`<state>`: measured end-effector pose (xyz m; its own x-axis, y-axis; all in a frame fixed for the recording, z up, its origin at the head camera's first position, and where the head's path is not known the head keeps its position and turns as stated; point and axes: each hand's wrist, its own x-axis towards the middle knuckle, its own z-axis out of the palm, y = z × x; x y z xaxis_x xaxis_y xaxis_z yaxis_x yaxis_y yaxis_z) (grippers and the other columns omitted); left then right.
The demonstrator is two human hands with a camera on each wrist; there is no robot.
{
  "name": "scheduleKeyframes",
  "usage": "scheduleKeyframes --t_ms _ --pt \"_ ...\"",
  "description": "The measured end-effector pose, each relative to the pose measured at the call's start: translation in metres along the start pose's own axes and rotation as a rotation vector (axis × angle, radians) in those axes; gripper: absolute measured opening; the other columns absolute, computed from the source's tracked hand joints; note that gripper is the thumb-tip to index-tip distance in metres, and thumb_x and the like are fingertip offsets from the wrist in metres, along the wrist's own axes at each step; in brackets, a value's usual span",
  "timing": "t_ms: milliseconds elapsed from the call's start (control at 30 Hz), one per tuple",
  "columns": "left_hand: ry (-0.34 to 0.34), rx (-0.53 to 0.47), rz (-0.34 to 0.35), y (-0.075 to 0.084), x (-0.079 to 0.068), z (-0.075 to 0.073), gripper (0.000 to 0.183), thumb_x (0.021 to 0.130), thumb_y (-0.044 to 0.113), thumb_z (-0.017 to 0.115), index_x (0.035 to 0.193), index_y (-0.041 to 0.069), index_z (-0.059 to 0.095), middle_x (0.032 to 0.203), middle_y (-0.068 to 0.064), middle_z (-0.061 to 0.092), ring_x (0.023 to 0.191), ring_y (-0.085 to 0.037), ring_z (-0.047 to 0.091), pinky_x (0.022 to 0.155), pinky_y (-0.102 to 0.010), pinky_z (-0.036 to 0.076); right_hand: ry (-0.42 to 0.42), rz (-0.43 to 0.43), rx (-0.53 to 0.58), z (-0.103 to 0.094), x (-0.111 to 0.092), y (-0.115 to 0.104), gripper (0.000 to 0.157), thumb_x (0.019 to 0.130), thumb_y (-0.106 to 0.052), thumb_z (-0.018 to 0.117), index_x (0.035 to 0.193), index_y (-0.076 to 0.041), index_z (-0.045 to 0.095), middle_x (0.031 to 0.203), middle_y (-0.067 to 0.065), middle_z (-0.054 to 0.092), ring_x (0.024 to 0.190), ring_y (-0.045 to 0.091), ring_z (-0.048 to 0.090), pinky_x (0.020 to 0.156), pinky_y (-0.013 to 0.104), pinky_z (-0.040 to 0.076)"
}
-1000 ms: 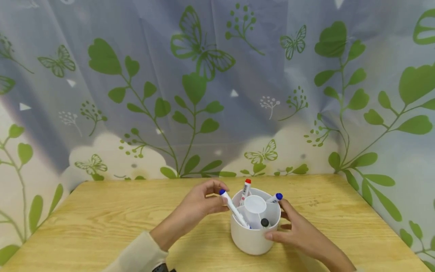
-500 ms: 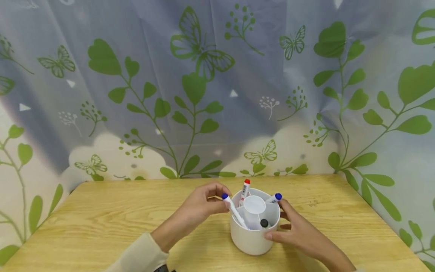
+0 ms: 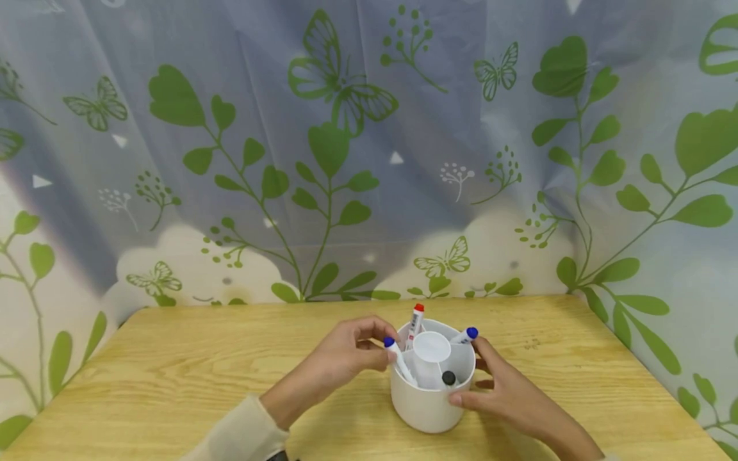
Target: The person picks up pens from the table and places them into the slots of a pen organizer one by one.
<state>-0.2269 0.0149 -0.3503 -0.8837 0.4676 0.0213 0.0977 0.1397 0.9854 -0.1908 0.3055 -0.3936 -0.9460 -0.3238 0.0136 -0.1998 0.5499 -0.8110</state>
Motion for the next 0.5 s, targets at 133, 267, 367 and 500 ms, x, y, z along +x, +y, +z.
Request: scheduleKeyframes --t_ms 133,267,367,500 --pt "-0.005 -0.004 -0.008 -0.0008 0.0003 0.0013 0.021 0.090 0.005 0.077 0.111 0.008 0.075 0.108 -0.003 0.069 0.087 -0.016 0.066 0.082 -0.031 0.061 0.001 -0.002 -0.001 -0.0002 0.0003 0.0004 0.095 0.098 -0.027 0.075 0.164 0.001 0.013 0.161 0.035 0.033 0.137 0.055 0.051 0.100 0.065 0.054" --pt "-0.009 -0.008 -0.015 -0.0007 0.0002 0.0024 0.021 0.089 0.005 0.076 0.110 0.009 0.075 0.110 -0.002 0.068 0.087 -0.016 0.065 0.082 -0.030 0.061 0.001 -0.008 0.006 -0.0002 0.0002 0.0009 0.092 0.098 -0.026 0.074 0.163 0.000 0.015 0.161 0.034 0.034 0.137 0.055 0.050 0.100 0.065 0.054" --pt "-0.008 -0.006 -0.013 -0.0015 0.0001 0.0027 0.020 0.089 0.005 0.077 0.109 0.009 0.075 0.111 -0.002 0.068 0.086 -0.015 0.065 0.081 -0.030 0.061 0.000 -0.013 0.011 -0.0001 0.0002 0.0014 0.091 0.098 -0.025 0.074 0.163 0.000 0.015 0.160 0.033 0.035 0.137 0.055 0.050 0.099 0.065 0.054" --pt "-0.009 -0.004 -0.007 -0.0027 0.0000 0.0027 0.020 0.089 0.005 0.077 0.109 0.009 0.076 0.112 -0.002 0.068 0.085 -0.014 0.065 0.080 -0.029 0.061 -0.002 -0.014 0.011 0.0001 0.0001 0.0018 0.091 0.098 -0.025 0.074 0.163 0.001 0.015 0.160 0.033 0.035 0.137 0.055 0.050 0.099 0.066 0.054"
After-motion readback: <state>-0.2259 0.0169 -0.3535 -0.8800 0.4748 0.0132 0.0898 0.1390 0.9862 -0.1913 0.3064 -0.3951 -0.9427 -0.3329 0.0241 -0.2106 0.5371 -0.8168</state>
